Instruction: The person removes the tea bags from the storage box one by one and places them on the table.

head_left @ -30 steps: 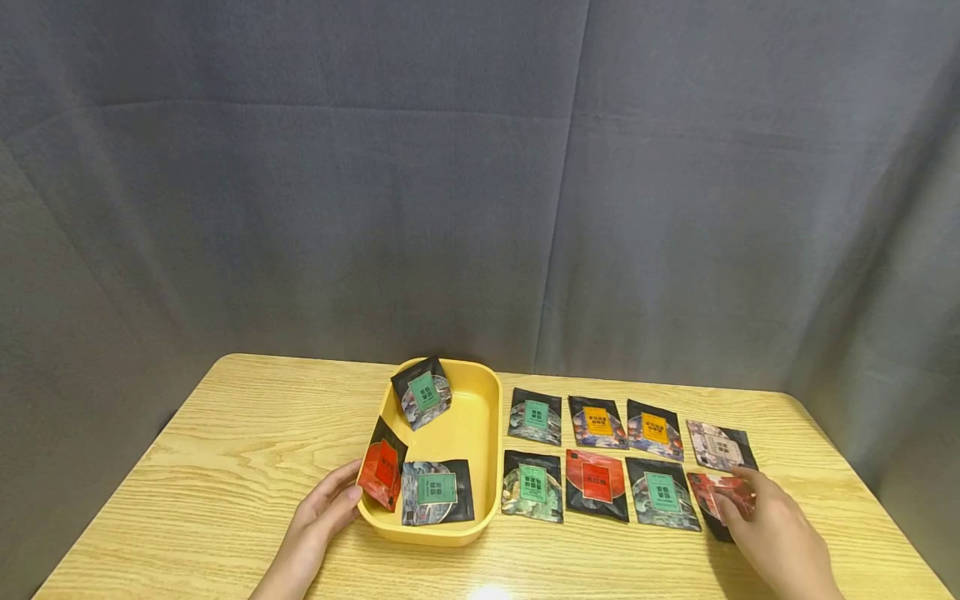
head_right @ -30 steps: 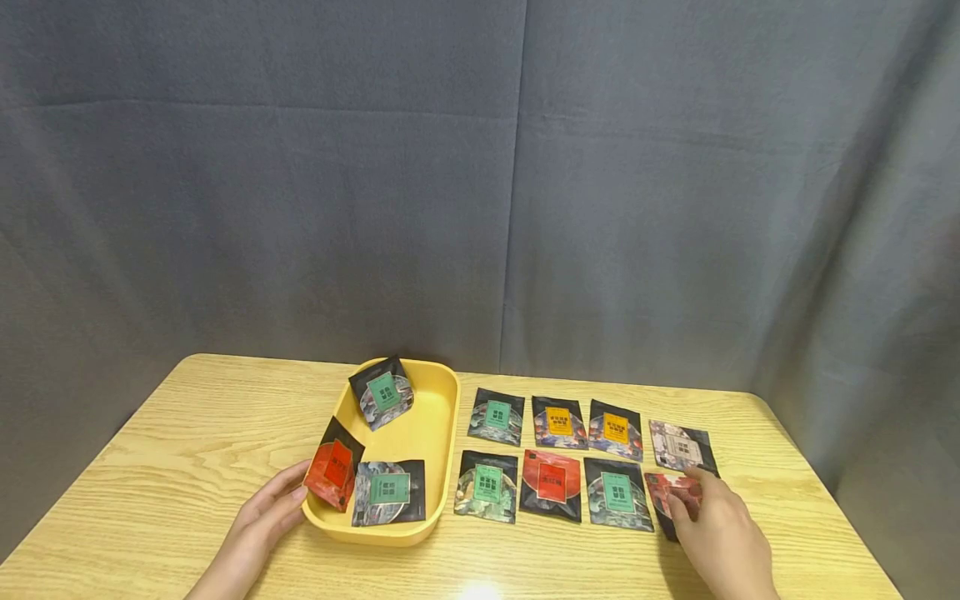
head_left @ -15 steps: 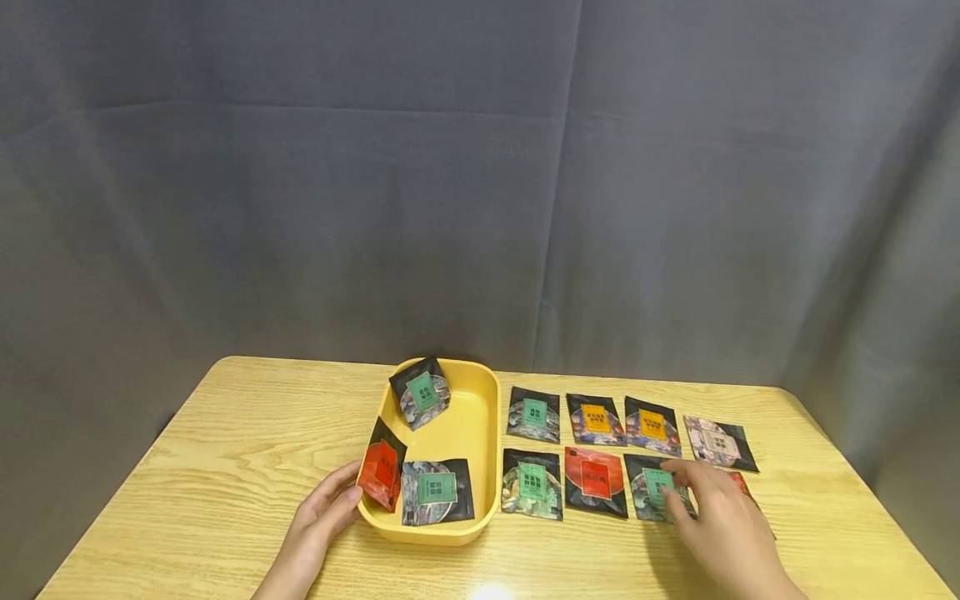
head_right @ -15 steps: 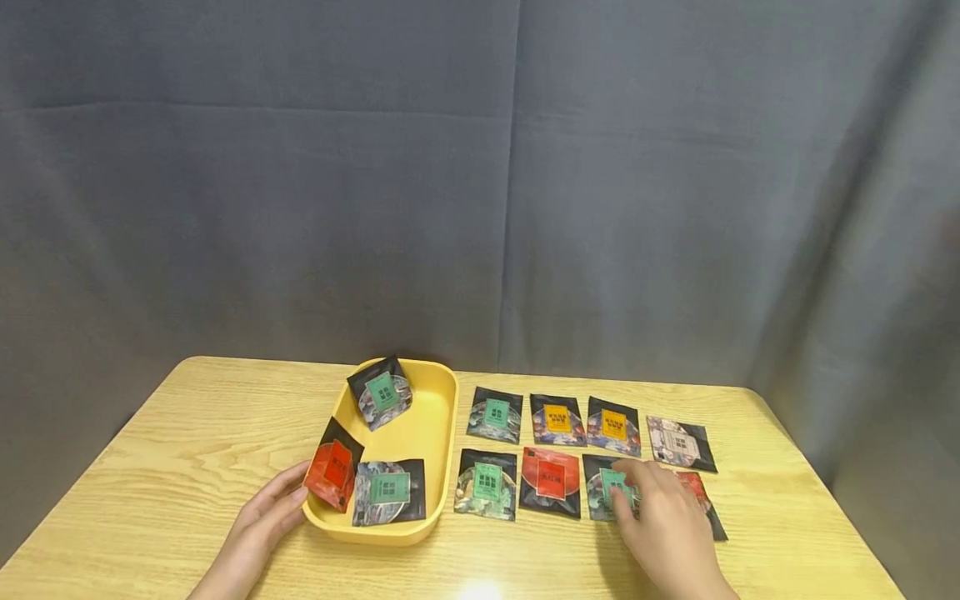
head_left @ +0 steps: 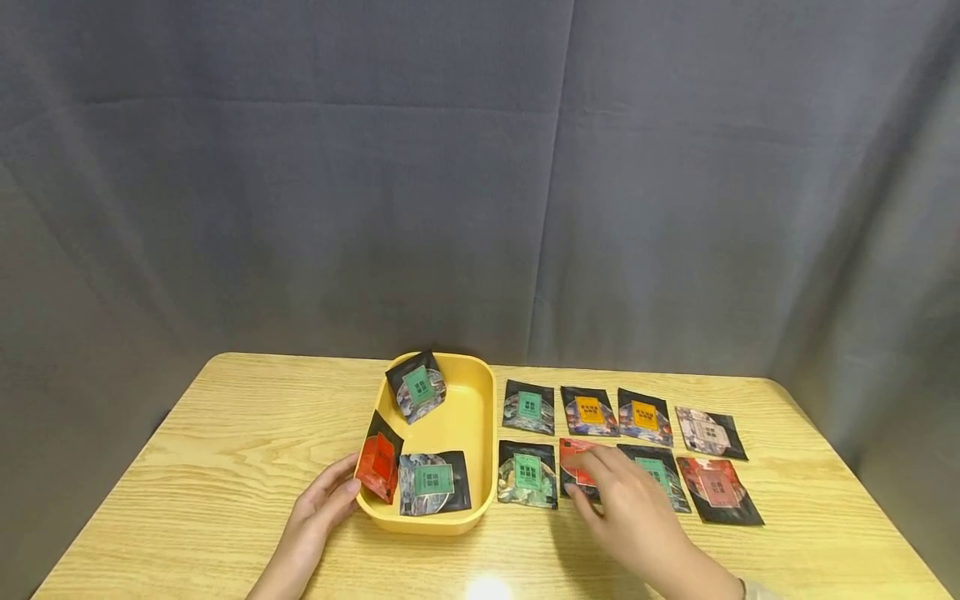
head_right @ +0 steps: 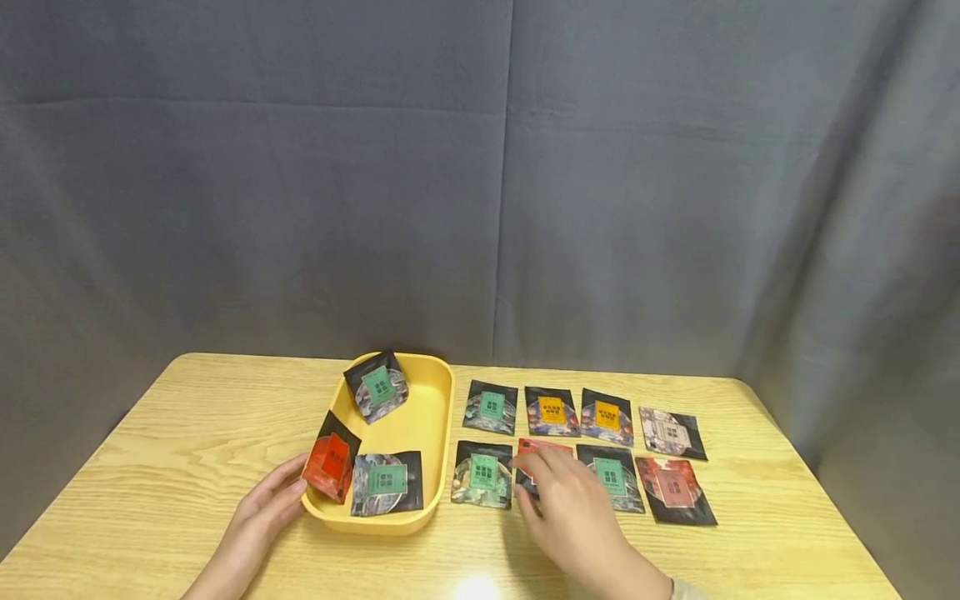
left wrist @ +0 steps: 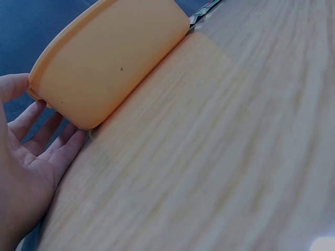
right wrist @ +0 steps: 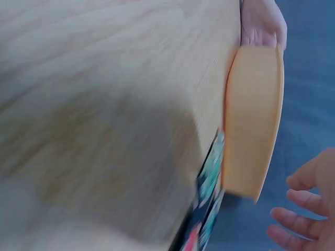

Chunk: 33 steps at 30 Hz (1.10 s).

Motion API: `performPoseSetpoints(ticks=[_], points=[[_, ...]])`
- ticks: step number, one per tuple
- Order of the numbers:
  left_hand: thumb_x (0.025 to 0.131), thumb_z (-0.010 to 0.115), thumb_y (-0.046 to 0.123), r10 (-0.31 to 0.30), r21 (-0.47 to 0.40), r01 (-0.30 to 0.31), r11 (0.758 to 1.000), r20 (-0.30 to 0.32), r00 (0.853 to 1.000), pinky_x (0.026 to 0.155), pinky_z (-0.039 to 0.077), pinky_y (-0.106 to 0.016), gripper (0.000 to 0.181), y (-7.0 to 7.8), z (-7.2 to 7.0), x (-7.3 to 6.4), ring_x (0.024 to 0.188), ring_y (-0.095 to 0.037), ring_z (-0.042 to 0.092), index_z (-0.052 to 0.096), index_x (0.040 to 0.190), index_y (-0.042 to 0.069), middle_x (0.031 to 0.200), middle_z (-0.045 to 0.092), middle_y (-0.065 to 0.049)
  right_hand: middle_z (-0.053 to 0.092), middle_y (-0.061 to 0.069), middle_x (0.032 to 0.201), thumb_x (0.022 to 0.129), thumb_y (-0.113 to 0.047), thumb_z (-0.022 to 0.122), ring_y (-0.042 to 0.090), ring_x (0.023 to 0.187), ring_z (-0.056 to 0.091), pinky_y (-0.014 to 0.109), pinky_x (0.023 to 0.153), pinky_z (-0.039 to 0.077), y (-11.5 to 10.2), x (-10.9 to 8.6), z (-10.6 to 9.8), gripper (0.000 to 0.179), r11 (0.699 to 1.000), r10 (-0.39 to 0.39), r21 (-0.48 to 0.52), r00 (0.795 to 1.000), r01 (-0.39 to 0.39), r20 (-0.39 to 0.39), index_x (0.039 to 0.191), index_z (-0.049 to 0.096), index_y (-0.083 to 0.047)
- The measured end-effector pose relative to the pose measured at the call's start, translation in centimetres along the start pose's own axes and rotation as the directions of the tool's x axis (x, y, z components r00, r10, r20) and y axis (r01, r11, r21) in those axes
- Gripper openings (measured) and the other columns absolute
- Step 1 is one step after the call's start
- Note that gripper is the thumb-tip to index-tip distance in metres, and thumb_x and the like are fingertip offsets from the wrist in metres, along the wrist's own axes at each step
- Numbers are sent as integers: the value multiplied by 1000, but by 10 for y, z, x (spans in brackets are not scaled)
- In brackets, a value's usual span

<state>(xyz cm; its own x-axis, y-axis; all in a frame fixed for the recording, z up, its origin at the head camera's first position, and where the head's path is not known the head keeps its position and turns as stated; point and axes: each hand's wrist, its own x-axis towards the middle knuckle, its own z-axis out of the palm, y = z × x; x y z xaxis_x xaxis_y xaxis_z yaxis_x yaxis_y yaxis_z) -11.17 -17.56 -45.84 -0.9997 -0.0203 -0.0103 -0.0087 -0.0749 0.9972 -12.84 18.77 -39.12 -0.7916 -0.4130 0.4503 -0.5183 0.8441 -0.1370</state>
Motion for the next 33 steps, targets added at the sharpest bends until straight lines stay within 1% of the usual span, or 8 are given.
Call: performPoseSetpoints(ticks=[4, 10, 15, 19, 24, 26, 31, 33], points=[[103, 50, 17, 3, 2, -3, 1000, 4, 1000, 93, 49, -19, 48, 1, 0, 0, 111, -2, 58, 40, 145, -6, 144, 44, -27, 66, -5, 104, 81, -17, 82, 17, 99, 64, 38, 80, 56, -17, 12, 4, 27, 996, -89, 23, 996, 90, -29, 105, 70, -17], [104, 50, 16, 15, 8, -15, 1000, 10, 1000, 92, 49, -19, 48, 1, -2, 1, 111, -2, 58, 39, 146, -6, 143, 44, -27, 65, -9, 103, 84, -19, 79, 12, 98, 62, 33, 82, 55, -42, 32, 14, 23, 979, -180, 89, 983, 183, -40, 105, 69, -18], [104, 50, 17, 12, 2, -12, 1000, 9, 1000, 93, 49, -18, 49, 1, -2, 0, 111, -2, 58, 39, 146, -6, 143, 44, -28, 65, -8, 105, 86, -18, 77, 14, 101, 62, 34, 88, 53, -60, 49, 22, 23, 971, -207, 117, 978, 208, -21, 107, 69, -18], [104, 50, 16, 14, 0, -14, 1000, 13, 1000, 93, 49, -19, 49, 1, 0, 0, 111, -2, 58, 40, 145, -7, 144, 43, -28, 66, -7, 103, 87, -20, 76, 14, 95, 62, 34, 86, 54, -70, 60, 28, 21, 969, -212, 134, 977, 207, 17, 107, 69, -18], [104, 50, 15, 30, 3, -30, 1000, 7, 1000, 92, 49, -19, 48, 0, 1, 1, 111, -2, 58, 40, 145, -8, 143, 45, -28, 67, -5, 103, 89, -20, 75, 14, 93, 62, 34, 84, 53, -79, 72, 37, 20, 962, -236, 159, 968, 222, 79, 108, 69, -17], [103, 50, 14, 30, 5, -30, 1000, 4, 1000, 93, 49, -19, 48, 0, 1, 1, 111, -2, 58, 40, 145, -8, 143, 45, -28, 67, -5, 103, 90, -20, 74, 13, 93, 62, 30, 81, 53, -82, 78, 39, 19, 957, -244, 194, 960, 216, 135, 108, 70, -16], [103, 51, 16, 18, 3, -18, 1000, 0, 1000, 93, 49, -19, 49, 0, 1, 0, 111, -2, 58, 40, 145, -7, 144, 44, -27, 66, -2, 103, 92, -19, 74, 13, 93, 63, 22, 69, 51, -86, 93, 47, 20, 939, -262, 301, 913, 166, 314, 111, 70, -15], [104, 50, 16, 20, -1, -20, 1000, 1, 1000, 93, 49, -20, 49, 0, 0, 0, 111, -3, 58, 40, 145, -7, 144, 44, -27, 67, -2, 103, 91, -19, 75, 12, 92, 63, 21, 66, 50, -86, 98, 53, 21, 939, -266, 307, 898, 158, 351, 111, 70, -16]])
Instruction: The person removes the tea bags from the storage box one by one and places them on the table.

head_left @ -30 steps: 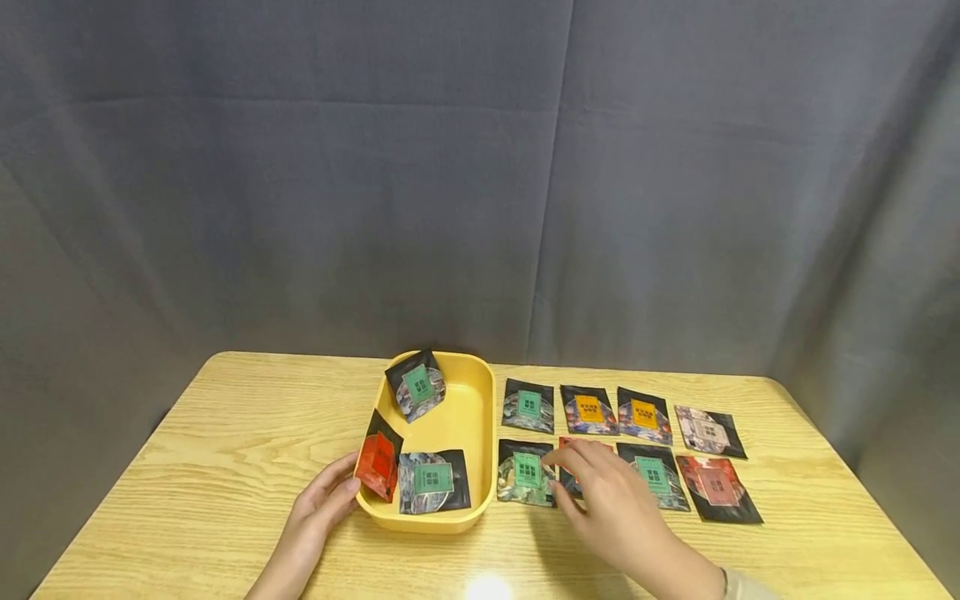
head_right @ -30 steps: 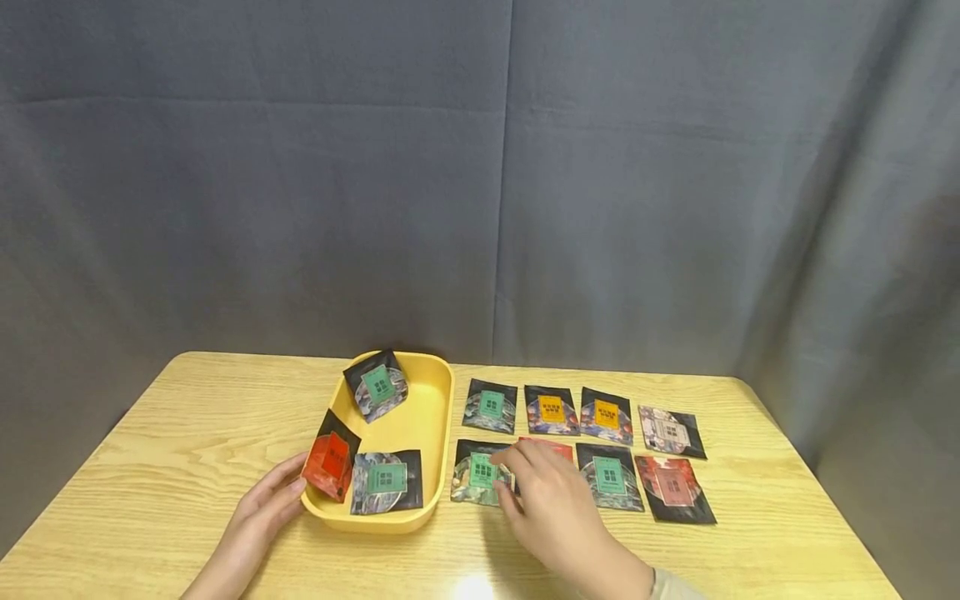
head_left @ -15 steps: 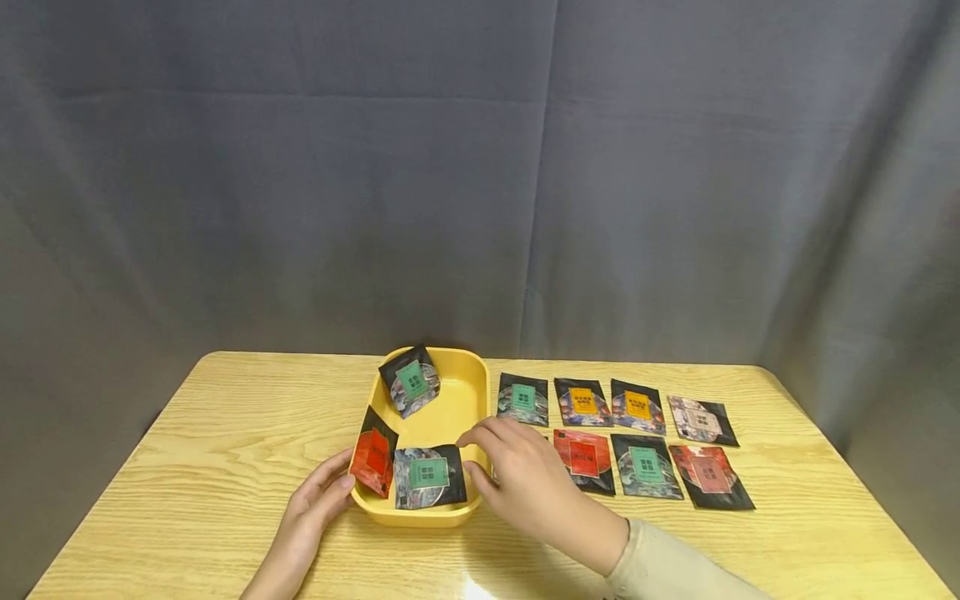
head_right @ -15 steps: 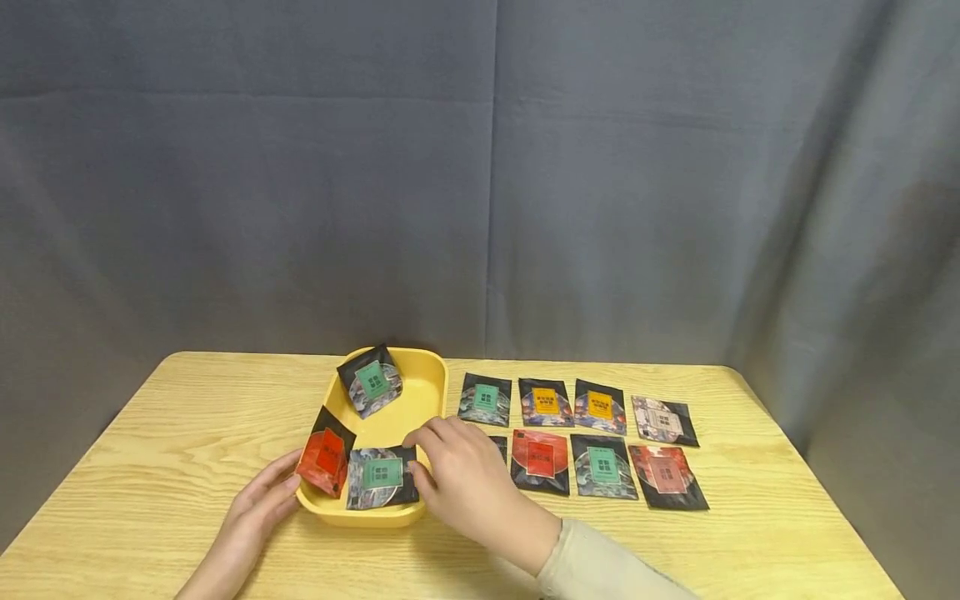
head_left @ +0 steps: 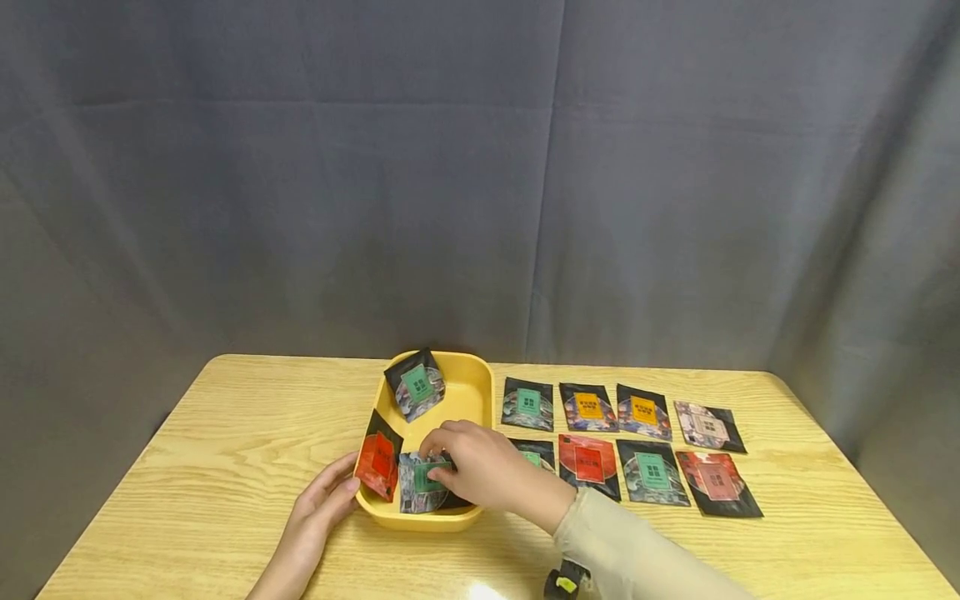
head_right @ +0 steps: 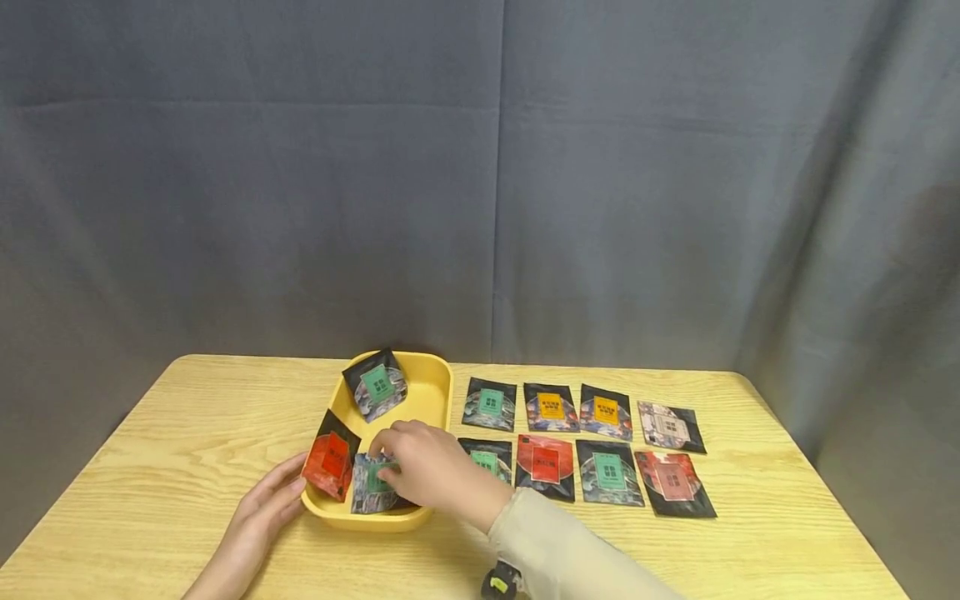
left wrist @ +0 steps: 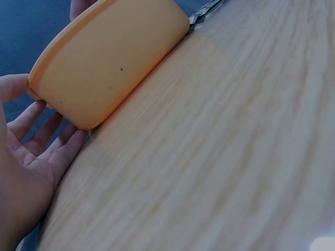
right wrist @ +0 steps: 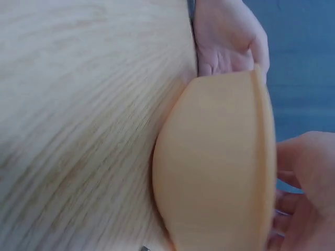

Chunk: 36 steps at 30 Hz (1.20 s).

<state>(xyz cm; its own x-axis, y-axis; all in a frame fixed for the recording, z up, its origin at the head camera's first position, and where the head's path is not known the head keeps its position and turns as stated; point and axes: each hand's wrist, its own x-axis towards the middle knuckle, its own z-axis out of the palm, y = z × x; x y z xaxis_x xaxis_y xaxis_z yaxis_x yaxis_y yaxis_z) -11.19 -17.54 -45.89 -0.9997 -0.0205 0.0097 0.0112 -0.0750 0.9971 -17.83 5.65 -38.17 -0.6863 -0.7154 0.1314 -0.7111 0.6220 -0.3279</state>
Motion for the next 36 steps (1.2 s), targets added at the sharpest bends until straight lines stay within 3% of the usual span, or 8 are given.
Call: performPoseSetpoints(ticks=[5, 11, 15, 22, 26, 30, 36], points=[[104, 50, 16, 3, 4, -3, 1000, -2, 1000, 93, 49, -20, 49, -1, 0, 0, 111, -2, 58, 40, 145, -7, 144, 44, -28, 65, -3, 101, 85, -25, 80, 10, 88, 58, 21, 68, 50, 7, 13, 10, 31, 997, 39, -71, 996, -33, 82, 114, 70, -17], [103, 50, 16, -5, 4, 5, 1000, -10, 1000, 92, 49, -20, 49, -1, 0, -1, 110, -2, 59, 40, 145, -7, 144, 44, -28, 60, -5, 106, 76, -42, 86, 14, 96, 55, 30, 82, 49, 7, 24, 17, 59, 965, 141, -247, 970, -90, 198, 126, 63, -19], [103, 50, 17, -15, 2, 15, 1000, -9, 1000, 92, 49, -20, 49, -1, 0, 0, 110, -2, 58, 40, 145, -7, 145, 43, -27, 58, -5, 104, 71, -47, 88, 14, 96, 53, 31, 82, 49, 4, 27, 19, 69, 952, 179, -283, 960, -114, 214, 128, 62, -20], [104, 50, 17, -15, -2, 15, 1000, -3, 1000, 93, 49, -20, 49, -1, -1, 0, 111, -3, 59, 40, 145, -6, 145, 43, -27, 52, -5, 93, 67, -48, 90, 13, 85, 46, 26, 74, 45, 3, 27, 21, 66, 945, 184, -305, 961, -115, 207, 119, 66, -16], [104, 51, 17, -13, -5, 13, 1000, -2, 1000, 93, 49, -20, 49, -2, 0, -1, 111, -3, 59, 40, 145, -7, 145, 44, -27, 48, -5, 90, 72, -44, 88, 12, 82, 43, 24, 68, 43, 5, 26, 19, 55, 962, 177, -241, 962, -124, 209, 113, 69, -14], [103, 50, 15, 2, -5, -2, 1000, 2, 1000, 93, 49, -20, 48, -2, -1, -1, 111, -4, 59, 41, 144, -7, 144, 45, -27, 48, -6, 86, 83, -35, 82, 11, 76, 44, 24, 62, 40, 9, 28, 12, 35, 984, 171, -89, 963, -156, 206, 106, 69, -11], [104, 50, 19, -5, 16, 4, 1000, 11, 1000, 94, 47, -18, 48, -1, -2, 0, 113, -1, 57, 41, 145, -5, 145, 44, -25, 59, -6, 81, 93, -28, 71, 8, 65, 46, 25, 64, 40, 12, 30, 1, 24, 972, 182, 114, 962, -207, 204, 109, 65, -11]])
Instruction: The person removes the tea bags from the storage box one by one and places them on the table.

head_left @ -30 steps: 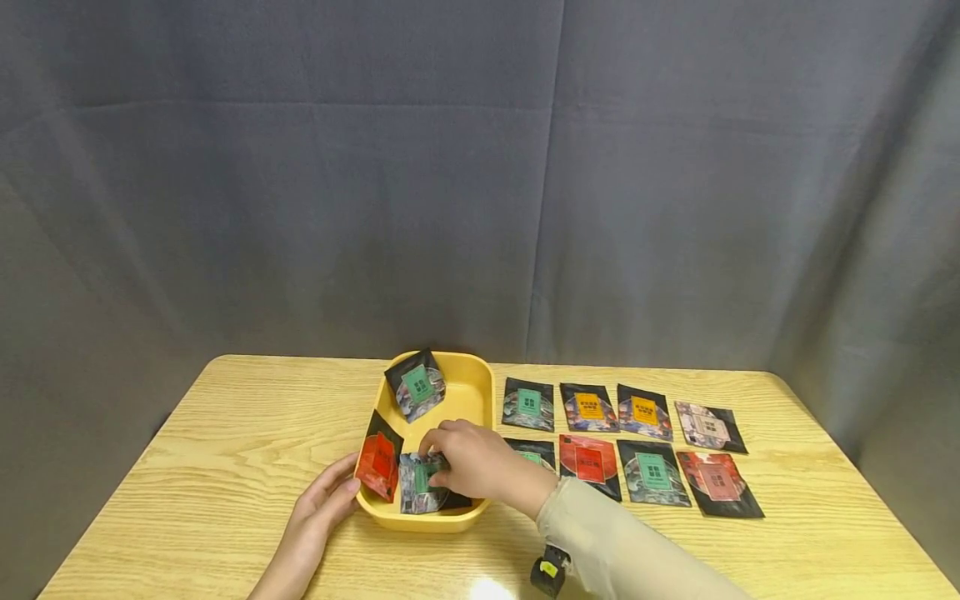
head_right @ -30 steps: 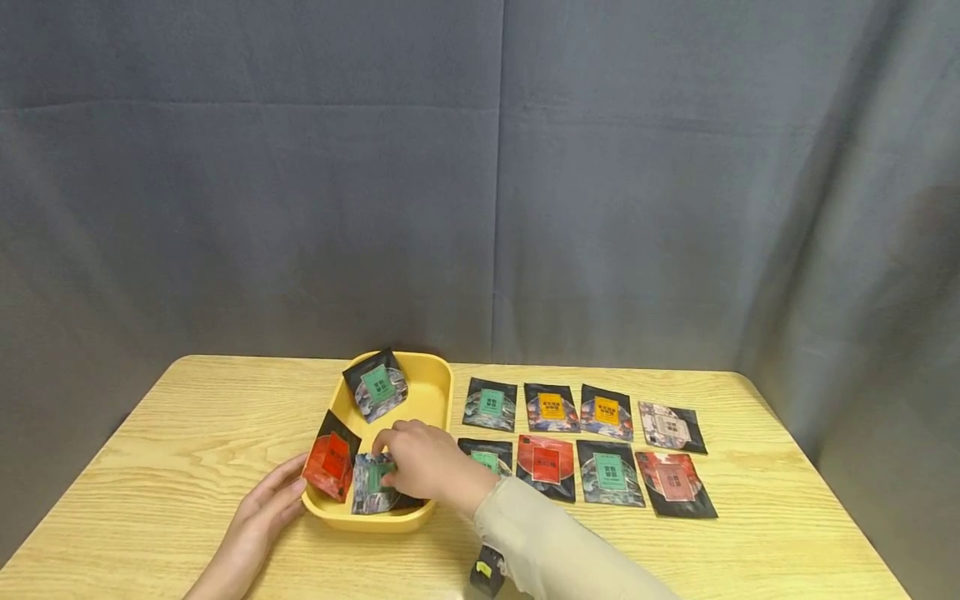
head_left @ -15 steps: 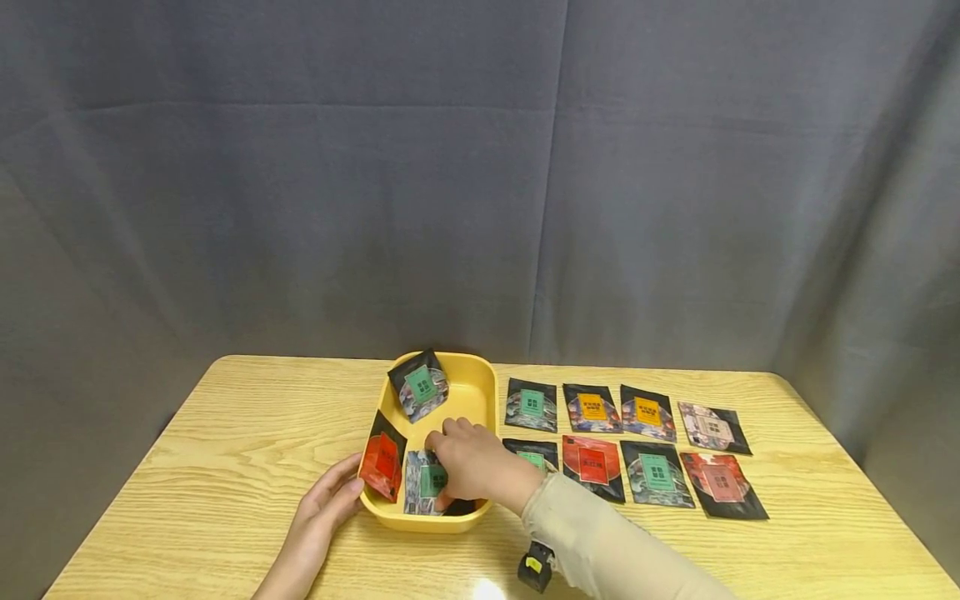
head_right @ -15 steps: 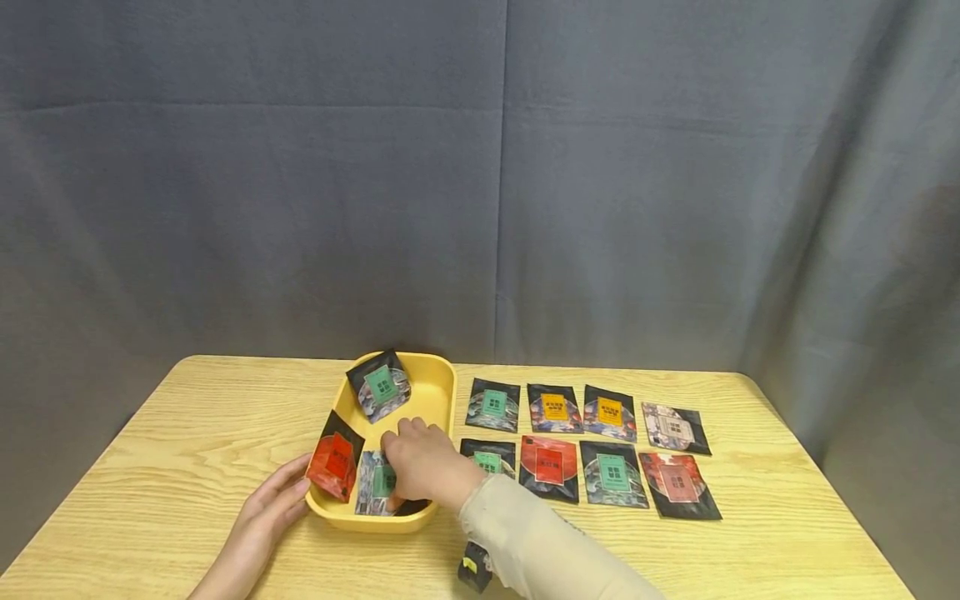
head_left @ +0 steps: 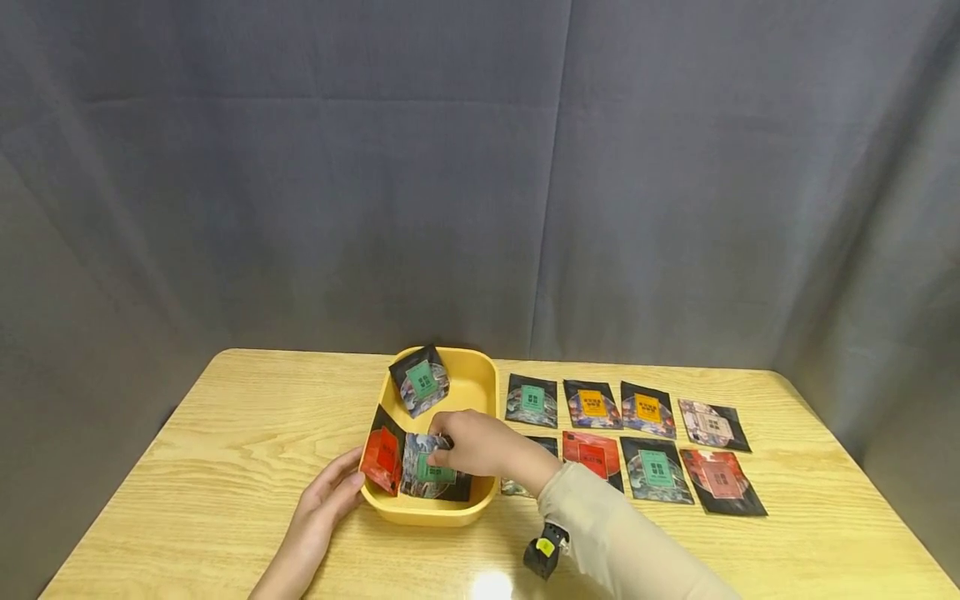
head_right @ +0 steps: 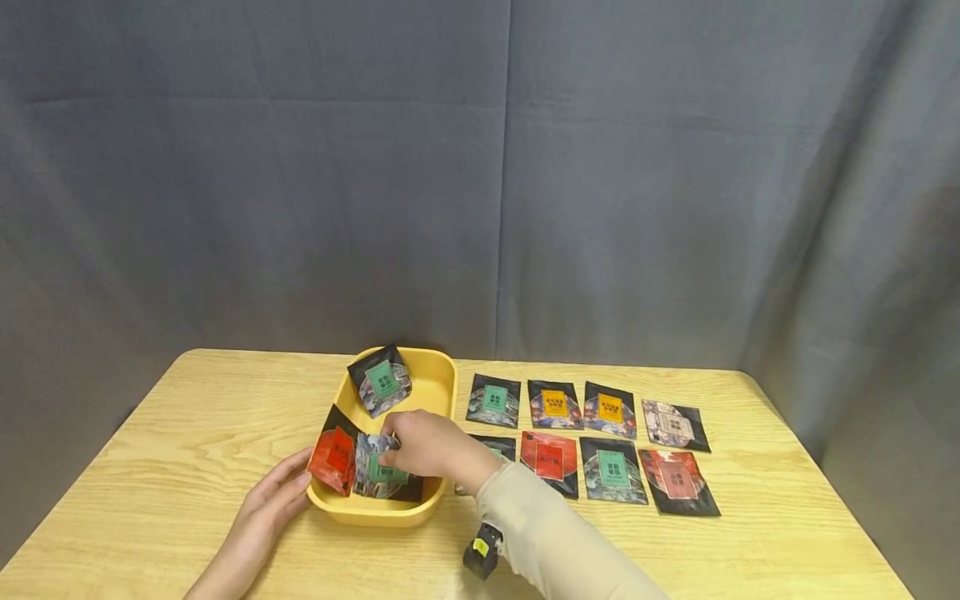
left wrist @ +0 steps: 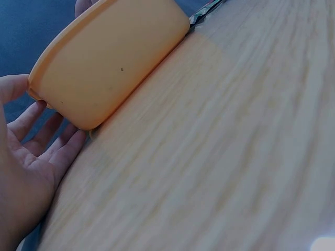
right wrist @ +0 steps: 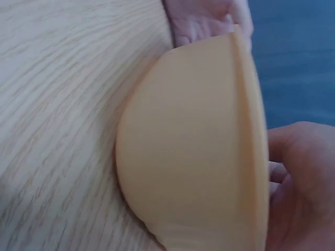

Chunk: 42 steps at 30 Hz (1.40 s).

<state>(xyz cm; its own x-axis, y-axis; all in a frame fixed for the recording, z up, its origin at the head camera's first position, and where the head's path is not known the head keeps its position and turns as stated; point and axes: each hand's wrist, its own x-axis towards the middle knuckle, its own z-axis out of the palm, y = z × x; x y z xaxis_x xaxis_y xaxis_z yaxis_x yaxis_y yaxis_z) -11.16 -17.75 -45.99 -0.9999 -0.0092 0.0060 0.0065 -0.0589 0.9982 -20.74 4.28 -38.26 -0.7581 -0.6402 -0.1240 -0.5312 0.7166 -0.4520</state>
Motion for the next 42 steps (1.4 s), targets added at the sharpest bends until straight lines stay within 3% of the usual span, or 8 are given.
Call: performPoseSetpoints(ticks=[5, 10, 15, 21, 26, 32, 38, 42], points=[[105, 49, 19, -10, 17, 10, 1000, 11, 1000, 94, 47, -18, 48, -1, -1, -1, 113, 0, 56, 41, 146, -5, 146, 44, -23, 70, 2, 101, 96, -27, 68, 13, 77, 61, 31, 76, 51, 0, -9, -5, 31, 998, 6, 66, 998, -2, -58, 121, 62, -10], [104, 49, 18, 16, 24, -17, 1000, 16, 1000, 94, 47, -19, 47, -1, -2, 0, 113, -1, 57, 41, 145, -6, 145, 44, -25, 68, 13, 118, 94, -21, 69, 27, 109, 64, 43, 91, 52, -1, -20, -10, 23, 989, 20, 146, 981, 9, -195, 112, 60, -10], [105, 48, 19, 26, 43, -27, 999, 22, 999, 94, 47, -18, 47, 2, -3, 1, 113, 1, 56, 41, 145, -5, 145, 43, -24, 68, 18, 118, 93, -18, 70, 30, 104, 66, 43, 84, 53, -3, -33, -15, 32, 956, 104, 292, 942, -7, -319, 121, 57, -9], [105, 48, 21, 14, 52, -16, 999, 26, 1000, 94, 47, -17, 48, 5, -3, 2, 114, 2, 55, 40, 146, -3, 146, 43, -22, 71, 14, 111, 93, -16, 70, 22, 90, 66, 36, 70, 54, -2, -54, -19, 44, 903, 192, 429, 888, 7, -418, 133, 57, -4], [105, 47, 24, -22, 73, 20, 997, 28, 999, 94, 45, -15, 50, 3, -2, 0, 113, 5, 53, 39, 147, -1, 149, 40, -20, 65, 2, 79, 92, -8, 69, 15, 67, 55, 30, 61, 45, 5, -73, -18, 32, 815, 214, 575, 884, 73, -416, 122, 58, -2], [105, 48, 26, -67, 68, 66, 996, 14, 998, 94, 44, -15, 51, -2, -2, -4, 114, 4, 53, 39, 148, 0, 151, 39, -19, 56, 0, 74, 90, -4, 69, 15, 71, 53, 29, 65, 43, 7, -96, -17, 40, 697, 318, 716, 875, 46, -366, 127, 53, -2], [106, 47, 27, -51, 95, 50, 994, 15, 999, 102, 44, -28, 51, -3, -2, -3, 131, -26, 45, 39, 148, 0, 152, 38, -18, 32, -1, 65, 89, -1, 70, 15, 60, 31, 27, 57, 31, 14, -117, -18, 45, 690, 375, 723, 859, -7, -349, 130, 52, -9], [105, 48, 27, -41, 94, 39, 995, 14, 999, 102, 45, -29, 50, -1, -3, 0, 130, -24, 46, 40, 148, 1, 151, 39, -18, 32, 0, 69, 89, -1, 70, 15, 62, 32, 26, 58, 31, 22, -128, -17, 46, 709, 380, 704, 859, -32, -343, 130, 51, -7]])
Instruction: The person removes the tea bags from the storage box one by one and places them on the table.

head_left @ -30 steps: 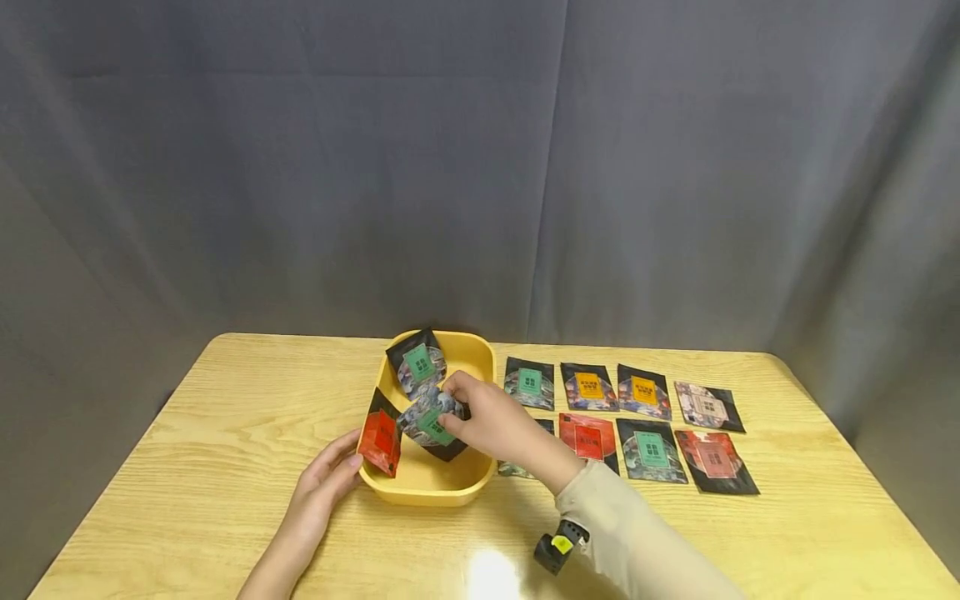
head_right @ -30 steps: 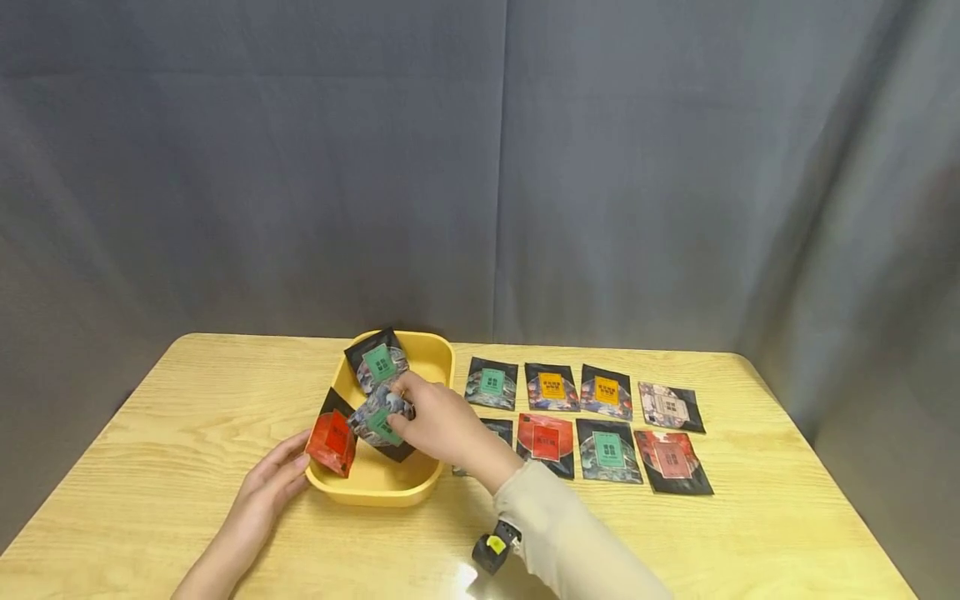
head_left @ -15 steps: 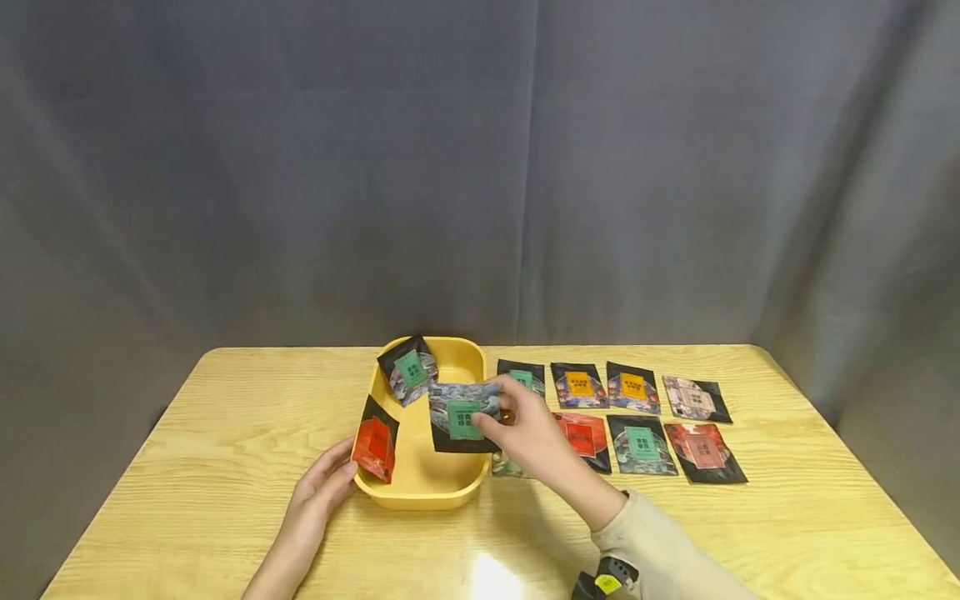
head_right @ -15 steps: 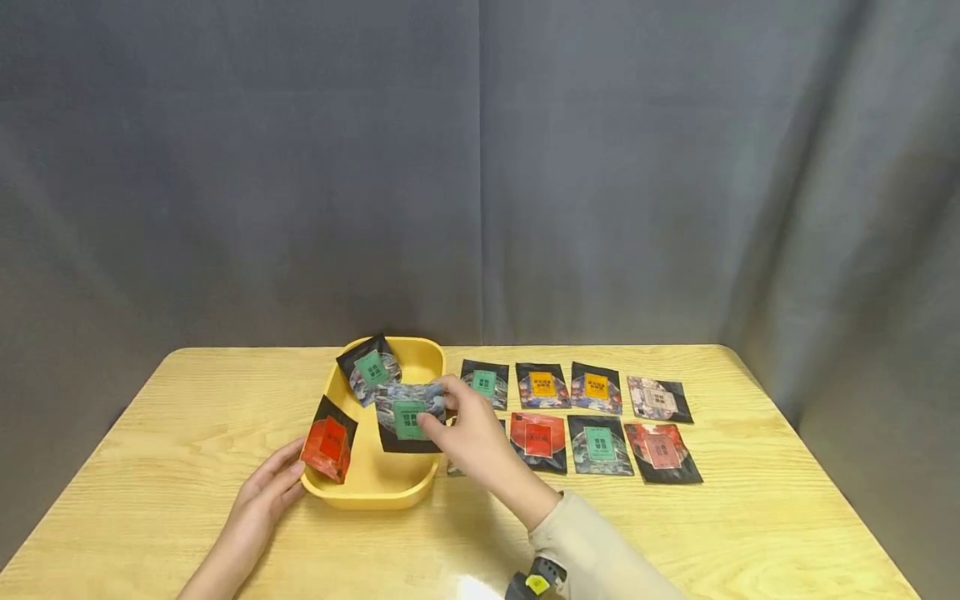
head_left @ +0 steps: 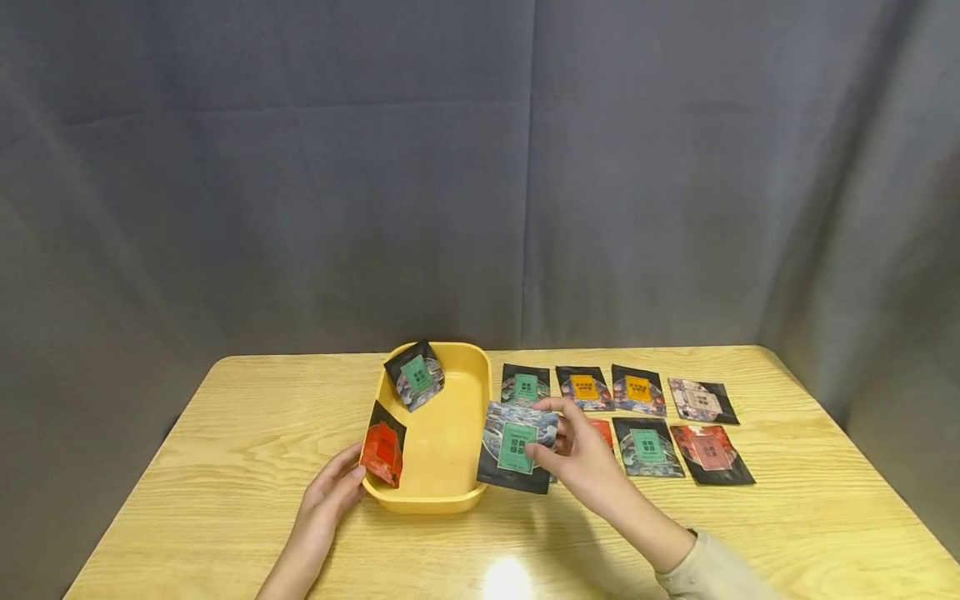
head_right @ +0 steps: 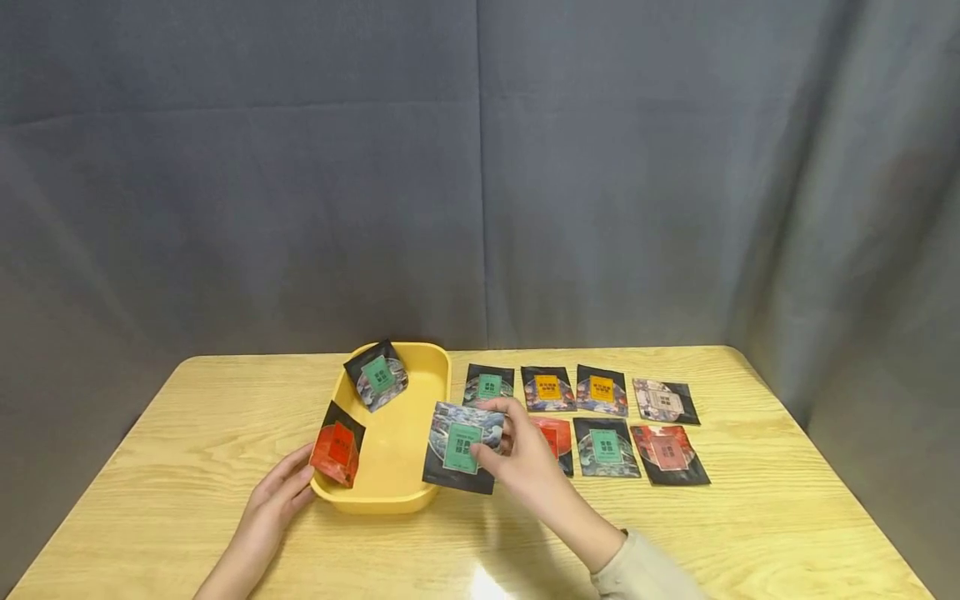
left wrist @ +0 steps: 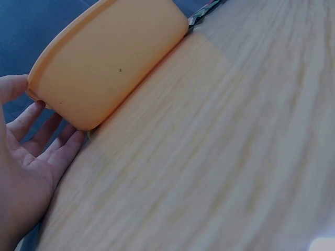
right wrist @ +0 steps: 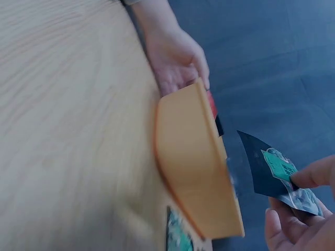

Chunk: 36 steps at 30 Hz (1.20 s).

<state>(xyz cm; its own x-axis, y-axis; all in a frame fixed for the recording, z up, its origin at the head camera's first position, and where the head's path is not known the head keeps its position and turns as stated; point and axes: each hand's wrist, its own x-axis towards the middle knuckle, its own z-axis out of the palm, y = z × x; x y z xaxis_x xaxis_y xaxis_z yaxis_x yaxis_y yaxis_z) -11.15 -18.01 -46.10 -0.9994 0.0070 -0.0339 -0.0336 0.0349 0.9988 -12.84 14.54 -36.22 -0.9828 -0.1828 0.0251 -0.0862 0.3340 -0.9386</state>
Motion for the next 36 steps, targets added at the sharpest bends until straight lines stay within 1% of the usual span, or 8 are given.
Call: performPoseSetpoints(ticks=[5, 8, 19, 22, 24, 27, 31, 36], points=[[105, 48, 24, 15, -21, -15, 1000, 4, 1000, 95, 45, -18, 50, 0, 0, 2, 116, 0, 53, 40, 147, -1, 150, 40, -19, 27, 0, 72, 90, -2, 70, 16, 65, 32, 28, 61, 30, 10, -5, -13, 46, 999, 14, -48, 1000, -14, -8, 131, 50, -6], [105, 47, 23, 33, -24, -33, 999, 13, 999, 95, 45, -16, 50, 1, -1, 3, 114, 5, 52, 39, 147, -2, 151, 39, -20, 28, 0, 71, 90, -3, 69, 16, 65, 32, 29, 61, 30, 15, -6, -20, 47, 998, 14, -62, 1000, -15, -3, 132, 48, -4], [106, 46, 22, 66, -22, -65, 998, 38, 997, 95, 45, -17, 49, 2, -1, 3, 116, 3, 52, 38, 147, -3, 149, 41, -20, 30, 0, 69, 89, -1, 70, 16, 63, 30, 27, 57, 29, 31, -15, -26, 48, 995, 49, -91, 998, -46, 33, 132, 48, 0], [106, 46, 22, 67, -22, -67, 998, 38, 997, 95, 45, -16, 49, 2, -1, 3, 116, 3, 52, 38, 147, -3, 149, 40, -20, 30, 0, 69, 89, -1, 70, 16, 64, 31, 26, 57, 29, 38, -17, -24, 47, 993, 49, -109, 996, -41, 73, 130, 48, 1], [106, 46, 22, 64, -23, -63, 998, 38, 997, 95, 45, -16, 49, 1, -1, 2, 116, 3, 52, 38, 147, -3, 149, 40, -20, 39, 1, 71, 88, 1, 70, 16, 65, 35, 26, 55, 31, 43, -18, -23, 48, 991, 31, -131, 994, -17, 109, 129, 46, 2], [106, 46, 21, 59, -27, -58, 998, 35, 998, 95, 45, -17, 48, 1, -1, 1, 116, 2, 52, 38, 147, -2, 149, 41, -20, 52, 7, 87, 87, 3, 71, 17, 66, 40, 25, 53, 34, 49, -19, -20, 50, 987, 10, -159, 986, 16, 164, 129, 45, 3], [105, 47, 20, 64, -43, -62, 997, 26, 998, 95, 46, -18, 48, 1, 0, 1, 115, 1, 54, 39, 146, -3, 148, 42, -21, 54, 10, 101, 85, 3, 74, 19, 69, 45, 25, 51, 36, 52, -22, -16, 53, 975, 13, -218, 975, 36, 223, 130, 46, 0], [105, 48, 19, 61, -55, -60, 997, 16, 998, 95, 47, -19, 48, 0, 0, 1, 114, 0, 55, 40, 146, -3, 148, 42, -22, 54, 3, 83, 84, -1, 77, 15, 62, 46, 25, 49, 40, 54, -24, -11, 54, 937, 3, -340, 967, 86, 255, 130, 49, -4]])
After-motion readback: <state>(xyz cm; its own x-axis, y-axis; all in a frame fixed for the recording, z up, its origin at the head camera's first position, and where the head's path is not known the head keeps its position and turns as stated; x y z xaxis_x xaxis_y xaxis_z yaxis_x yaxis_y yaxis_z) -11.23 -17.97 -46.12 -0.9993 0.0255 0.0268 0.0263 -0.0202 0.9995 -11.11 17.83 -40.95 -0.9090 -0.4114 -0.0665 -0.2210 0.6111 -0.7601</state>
